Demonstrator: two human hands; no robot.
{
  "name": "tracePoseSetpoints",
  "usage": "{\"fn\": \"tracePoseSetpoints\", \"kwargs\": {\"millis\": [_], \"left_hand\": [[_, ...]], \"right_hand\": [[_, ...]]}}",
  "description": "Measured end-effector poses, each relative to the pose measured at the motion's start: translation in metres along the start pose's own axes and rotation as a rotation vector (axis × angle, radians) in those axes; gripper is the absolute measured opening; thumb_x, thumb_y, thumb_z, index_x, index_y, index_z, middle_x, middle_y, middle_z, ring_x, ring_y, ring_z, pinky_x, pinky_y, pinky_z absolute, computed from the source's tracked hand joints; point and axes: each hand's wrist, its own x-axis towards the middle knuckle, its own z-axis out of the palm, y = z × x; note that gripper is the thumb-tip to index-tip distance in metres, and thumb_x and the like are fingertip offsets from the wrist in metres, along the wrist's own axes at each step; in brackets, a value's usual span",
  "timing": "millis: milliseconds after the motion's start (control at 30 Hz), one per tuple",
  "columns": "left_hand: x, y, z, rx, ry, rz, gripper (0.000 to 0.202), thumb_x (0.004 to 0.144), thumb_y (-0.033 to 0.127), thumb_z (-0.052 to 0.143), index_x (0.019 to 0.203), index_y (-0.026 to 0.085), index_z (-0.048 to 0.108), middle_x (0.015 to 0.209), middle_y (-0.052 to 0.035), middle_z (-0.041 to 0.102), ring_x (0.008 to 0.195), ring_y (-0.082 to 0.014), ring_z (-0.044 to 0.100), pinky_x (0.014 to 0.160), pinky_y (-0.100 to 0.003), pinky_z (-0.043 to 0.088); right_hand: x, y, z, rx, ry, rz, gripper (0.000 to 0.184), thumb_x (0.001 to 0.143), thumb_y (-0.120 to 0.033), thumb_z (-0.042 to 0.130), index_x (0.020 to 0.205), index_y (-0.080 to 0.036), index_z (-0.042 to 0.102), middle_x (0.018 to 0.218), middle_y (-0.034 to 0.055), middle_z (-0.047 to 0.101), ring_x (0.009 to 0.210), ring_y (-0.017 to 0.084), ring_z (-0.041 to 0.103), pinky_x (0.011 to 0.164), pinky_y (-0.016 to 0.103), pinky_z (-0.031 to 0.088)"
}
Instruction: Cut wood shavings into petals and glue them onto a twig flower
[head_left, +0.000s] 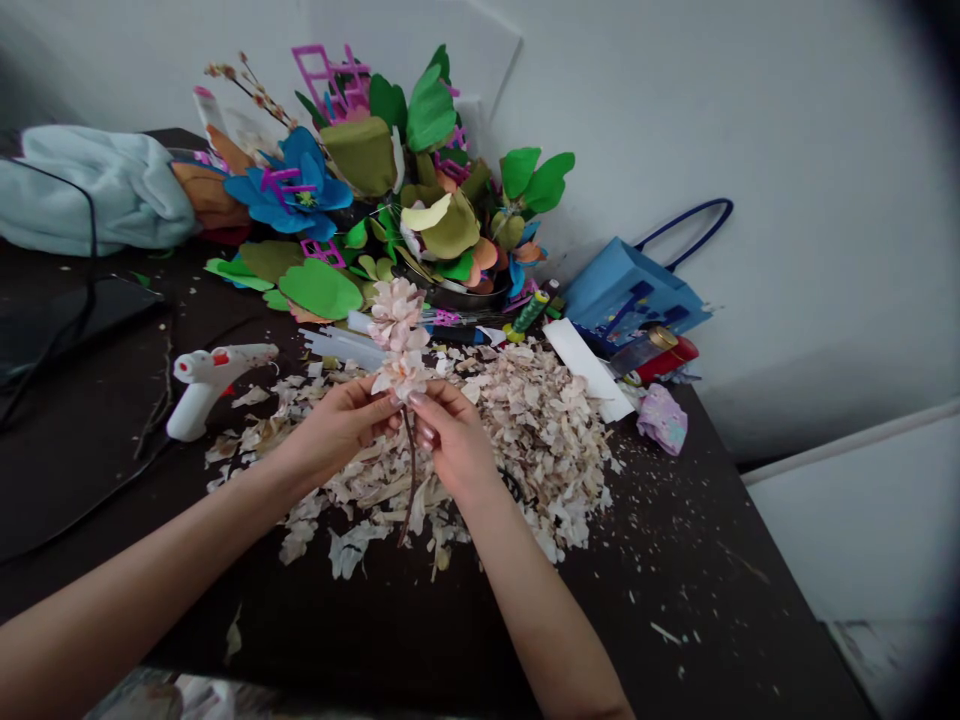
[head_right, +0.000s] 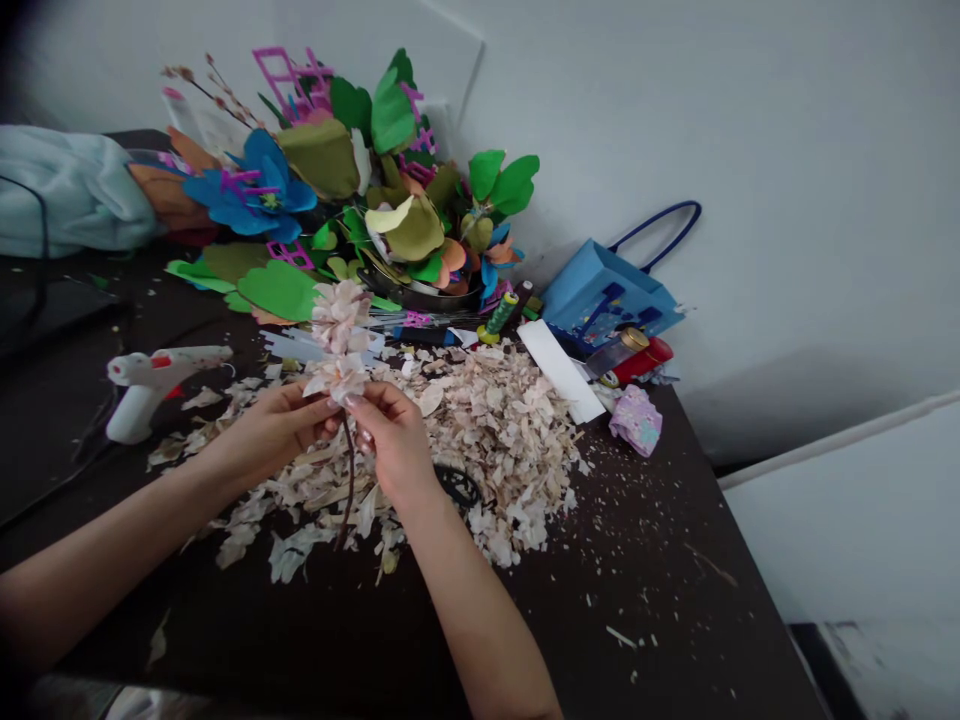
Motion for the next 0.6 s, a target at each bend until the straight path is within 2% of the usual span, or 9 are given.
{"fn": "tracePoseSetpoints", "kwargs": {"millis": [433, 600], "left_hand": [[0.0007, -0.0011, -0.0013, -0.042, 0.01, -0.012, 0.019, 0.065, 0.024, 0.085, 0.074, 0.012, 0.073, 0.067, -0.0003, 0.064, 0.056, -0.0067, 0.055, 0.053, -0.017, 0.046], [0.0002, -0.0023, 0.001, -0.05, 0.023, -0.028, 0.022, 0.062, 0.024, 0.088, 0.073, 0.012, 0.073, 0.066, 0.0001, 0.065, 0.055, -0.0065, 0.055, 0.052, -0.016, 0.046]], "right_hand": [[0.0, 0.0009, -0.0011, -0.033, -0.02, 0.011, 0.018, 0.065, -0.028, 0.078, 0.075, -0.021, 0.064, 0.06, -0.0068, 0.054, 0.043, 0.005, 0.034, 0.04, 0.02, 0.024], [0.0, 0.0013, -0.0009, -0.048, -0.012, 0.001, 0.017, 0.066, -0.029, 0.076, 0.072, -0.021, 0.063, 0.057, -0.0074, 0.051, 0.043, 0.005, 0.034, 0.04, 0.02, 0.024]]}}
